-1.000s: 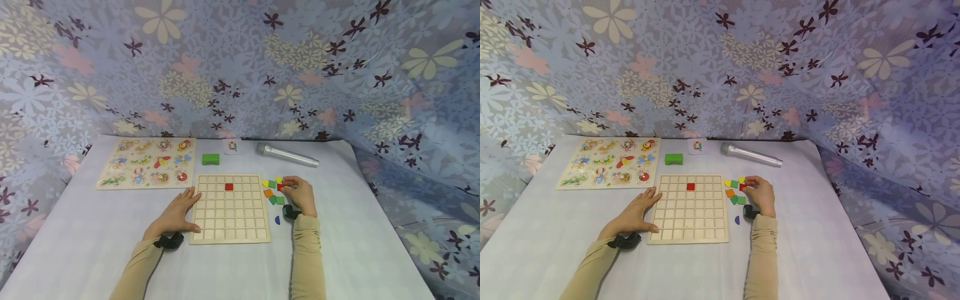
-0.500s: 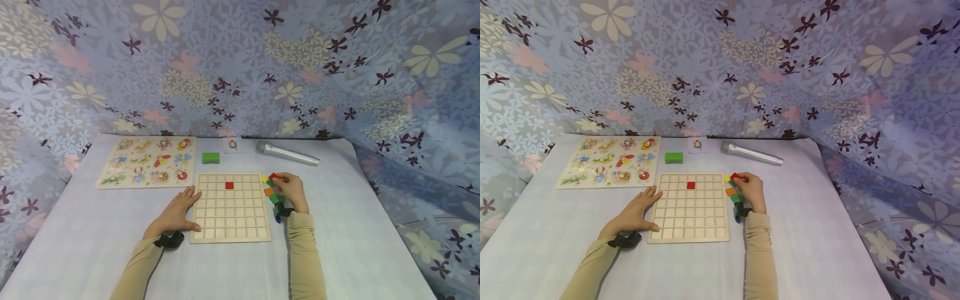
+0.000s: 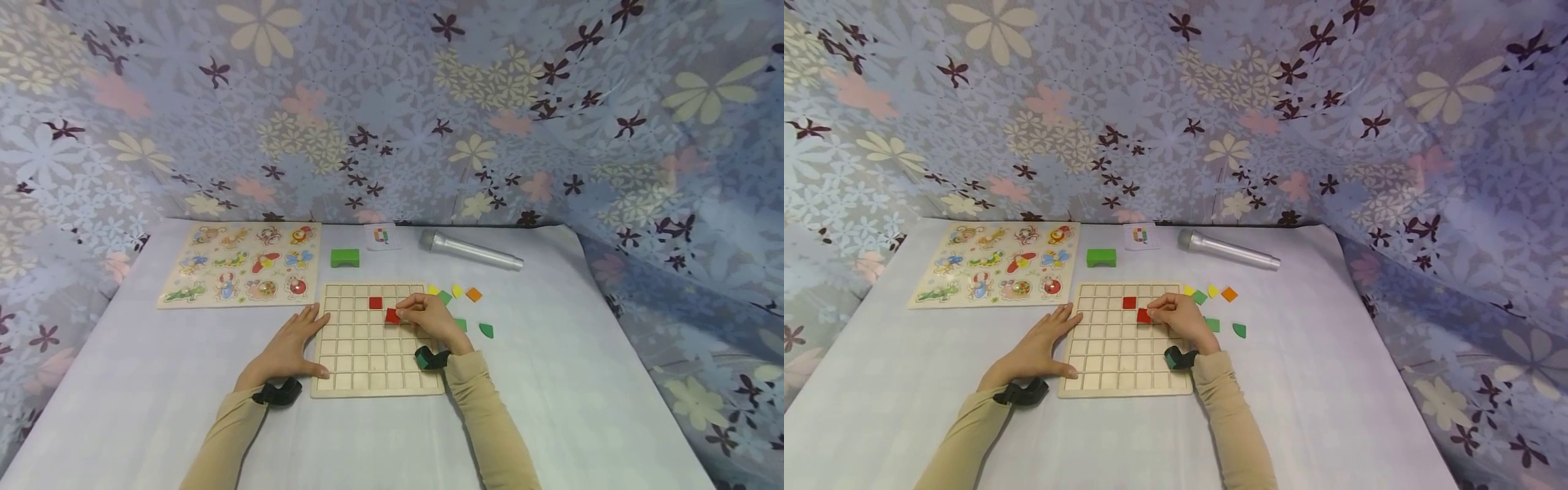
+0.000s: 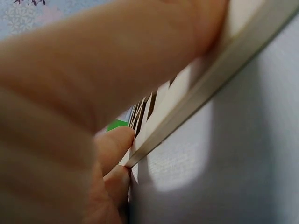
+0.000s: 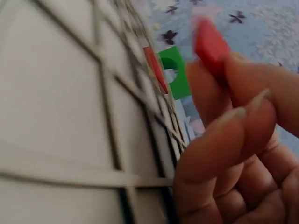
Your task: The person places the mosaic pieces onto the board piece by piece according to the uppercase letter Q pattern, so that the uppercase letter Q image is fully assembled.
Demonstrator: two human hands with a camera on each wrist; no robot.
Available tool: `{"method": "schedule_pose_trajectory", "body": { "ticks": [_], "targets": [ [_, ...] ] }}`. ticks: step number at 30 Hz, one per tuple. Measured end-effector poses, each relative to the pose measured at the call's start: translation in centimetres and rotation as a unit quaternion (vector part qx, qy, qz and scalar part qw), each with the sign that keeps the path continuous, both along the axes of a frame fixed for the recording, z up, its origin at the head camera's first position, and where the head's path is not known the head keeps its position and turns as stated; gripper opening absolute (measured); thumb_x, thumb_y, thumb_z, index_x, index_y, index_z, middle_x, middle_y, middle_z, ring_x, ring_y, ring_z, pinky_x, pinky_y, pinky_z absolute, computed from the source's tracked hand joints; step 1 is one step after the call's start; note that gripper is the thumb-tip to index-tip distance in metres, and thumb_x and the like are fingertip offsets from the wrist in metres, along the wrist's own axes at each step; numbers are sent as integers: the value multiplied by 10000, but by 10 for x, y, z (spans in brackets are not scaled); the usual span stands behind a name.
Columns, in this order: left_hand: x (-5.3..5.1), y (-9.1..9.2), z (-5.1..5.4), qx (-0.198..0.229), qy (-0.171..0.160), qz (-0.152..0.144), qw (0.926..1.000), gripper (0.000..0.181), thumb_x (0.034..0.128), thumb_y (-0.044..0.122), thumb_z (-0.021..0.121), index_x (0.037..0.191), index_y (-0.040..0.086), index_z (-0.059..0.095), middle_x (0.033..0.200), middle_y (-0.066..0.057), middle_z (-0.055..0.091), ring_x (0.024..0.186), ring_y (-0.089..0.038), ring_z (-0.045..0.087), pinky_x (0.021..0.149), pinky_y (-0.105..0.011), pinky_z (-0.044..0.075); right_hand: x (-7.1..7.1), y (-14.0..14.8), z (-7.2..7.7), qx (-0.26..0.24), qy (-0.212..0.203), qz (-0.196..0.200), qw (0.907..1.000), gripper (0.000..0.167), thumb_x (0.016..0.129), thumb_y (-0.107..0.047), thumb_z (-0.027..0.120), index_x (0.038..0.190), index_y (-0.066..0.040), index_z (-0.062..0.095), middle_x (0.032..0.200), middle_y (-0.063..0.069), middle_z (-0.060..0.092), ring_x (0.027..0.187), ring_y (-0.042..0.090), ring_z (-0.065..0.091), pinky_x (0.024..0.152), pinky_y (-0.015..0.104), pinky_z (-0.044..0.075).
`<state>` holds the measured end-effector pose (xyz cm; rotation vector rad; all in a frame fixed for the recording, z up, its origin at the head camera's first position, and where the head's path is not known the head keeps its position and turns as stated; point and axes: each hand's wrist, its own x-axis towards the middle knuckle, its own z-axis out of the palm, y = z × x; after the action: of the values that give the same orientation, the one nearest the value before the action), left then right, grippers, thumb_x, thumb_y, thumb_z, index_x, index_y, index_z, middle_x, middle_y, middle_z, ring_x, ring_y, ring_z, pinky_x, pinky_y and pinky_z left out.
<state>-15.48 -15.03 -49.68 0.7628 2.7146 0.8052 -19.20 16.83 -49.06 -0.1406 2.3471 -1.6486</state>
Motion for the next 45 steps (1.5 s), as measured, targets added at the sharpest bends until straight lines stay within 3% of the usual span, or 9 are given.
{"method": "schedule_pose_trajectory", "body": {
  "ticks": [4, 9, 14, 24, 28, 35, 38, 40, 45],
  "targets": [
    [1, 0, -1, 5, -9, 39, 10000, 1107, 614, 478, 859, 1478, 3, 355, 1587, -258, 174, 1481, -434, 144, 1206, -576, 136, 6, -9, 1, 266, 167, 283, 9991, 174, 903, -156, 681, 1006, -18, 703, 808, 45, 701, 591, 78, 540, 541, 193, 452],
    [1, 0, -3, 22, -68, 34, 10000, 1105, 617, 472, 859, 1479, 4, 352, 1589, -256, 172, 1482, -433, 141, 1206, -578, 130, 14, -22, -2, 335, -9, 597, 9977, 153, 898, -148, 685, 1007, -44, 709, 844, 58, 702, 620, 88, 588, 587, 217, 520],
    [1, 0, -4, -10, -48, 34, 10000, 1110, 616, 479, 859, 1482, 8, 350, 1591, -252, 166, 1484, -429, 138, 1208, -573, 130, 18, -31, -1, 819, 182, 743, 9937, 93, 856, -170, 732, 918, -101, 735, 844, 27, 708, 686, 103, 556, 625, 228, 457],
    [-1, 0, -2, 15, -74, 68, 9999, 1111, 613, 473, 861, 1484, 12, 349, 1598, -242, 156, 1485, -429, 130, 1210, -568, 121, 20, -34, 8, 1493, 484, 1403, 9776, 54, 824, -175, 767, 833, -138, 729, 687, -10, 604, 580, 93, 457, 534, 201, 393],
    [0, 0, -2, 3, -62, 63, 10000, 1111, 614, 471, 860, 1484, 10, 346, 1597, -244, 157, 1485, -428, 133, 1210, -563, 119, 20, -33, 10, 1371, 515, 1573, 9766, 76, 835, -142, 753, 904, -122, 727, 742, -2, 628, 589, 89, 461, 539, 190, 396],
    [1, -2, 1, -29, -22, 31, 10000, 1108, 622, 489, 851, 1484, 11, 346, 1593, -252, 164, 1483, -432, 136, 1206, -572, 128, 19, -32, 7, 1207, 576, 1901, 9726, 417, 777, -98, 803, 1171, -106, 670, 872, 4, 618, 614, 88, 470, 573, 183, 427],
    [1, -3, 1, 11, -1, 40, 10000, 1101, 618, 478, 856, 1479, 7, 355, 1587, -263, 174, 1479, -441, 140, 1202, -580, 132, 18, -32, 6, 1158, 638, 1893, 9730, 421, 807, -103, 775, 1209, -90, 649, 866, 13, 618, 621, 78, 485, 586, 185, 441],
    [1, -2, 2, 10, 51, 32, 10000, 1102, 615, 478, 856, 1476, 5, 358, 1583, -269, 181, 1475, -447, 144, 1198, -587, 137, 16, -29, 4, 971, 579, 1732, 9784, 370, 855, -105, 722, 1216, -84, 642, 871, 22, 626, 621, 70, 495, 576, 183, 448],
    [1, -1, 0, -31, 37, 41, 10000, 1105, 623, 492, 851, 1483, 13, 350, 1589, -256, 170, 1481, -435, 141, 1204, -579, 133, 8, -6, 3, 509, 445, 849, 9941, 289, 948, -112, 601, 1229, -52, 633, 927, 113, 655, 626, 92, 532, 532, 192, 447]
  ]
}}
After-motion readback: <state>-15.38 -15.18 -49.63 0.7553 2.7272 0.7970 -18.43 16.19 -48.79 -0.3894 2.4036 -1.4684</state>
